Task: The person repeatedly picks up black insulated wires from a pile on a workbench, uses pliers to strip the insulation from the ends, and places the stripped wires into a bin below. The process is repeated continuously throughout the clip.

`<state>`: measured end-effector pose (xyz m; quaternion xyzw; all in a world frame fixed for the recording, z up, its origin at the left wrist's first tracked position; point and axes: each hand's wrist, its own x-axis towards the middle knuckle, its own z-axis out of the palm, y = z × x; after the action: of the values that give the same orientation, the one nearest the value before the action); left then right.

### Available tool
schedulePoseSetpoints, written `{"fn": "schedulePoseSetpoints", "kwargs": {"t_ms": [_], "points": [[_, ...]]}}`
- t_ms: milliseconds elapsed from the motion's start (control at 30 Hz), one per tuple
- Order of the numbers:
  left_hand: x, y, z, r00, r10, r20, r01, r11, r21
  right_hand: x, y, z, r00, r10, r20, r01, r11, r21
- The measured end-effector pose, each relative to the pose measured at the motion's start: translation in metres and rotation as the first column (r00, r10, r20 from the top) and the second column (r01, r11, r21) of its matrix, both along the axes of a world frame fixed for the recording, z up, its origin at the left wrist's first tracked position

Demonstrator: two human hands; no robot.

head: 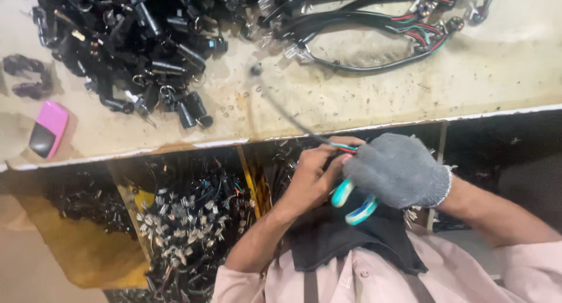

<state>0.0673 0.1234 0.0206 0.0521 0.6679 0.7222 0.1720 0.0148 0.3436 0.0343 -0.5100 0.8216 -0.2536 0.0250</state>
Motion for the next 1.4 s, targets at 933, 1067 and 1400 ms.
{"fn": "schedulePoseSetpoints", "kwargs": {"t_ms": [933,1067,1400], "points": [[-0.007,-0.045,0.054,0.742,-0.629,0.232,0.442,0.199,-0.874,-0.131,0.01,0.009,0.774,-0.423,-0.471,0.584,0.764,0.275],[-0.074,-0.073,0.05,0.697,-0.284,-0.659,-0.551,0.377,-0.745,-0.094,-0.005,0.029,0.807,-0.436,-0.397,0.494,0.868,0.05],[-0.205,-0.156,-0.038,0.539,-0.665,-0.516,-0.686,0.009,-0.727,-0.052,0.012,-0.001,0.842,-0.531,0.094,0.479,0.816,0.323]]}}
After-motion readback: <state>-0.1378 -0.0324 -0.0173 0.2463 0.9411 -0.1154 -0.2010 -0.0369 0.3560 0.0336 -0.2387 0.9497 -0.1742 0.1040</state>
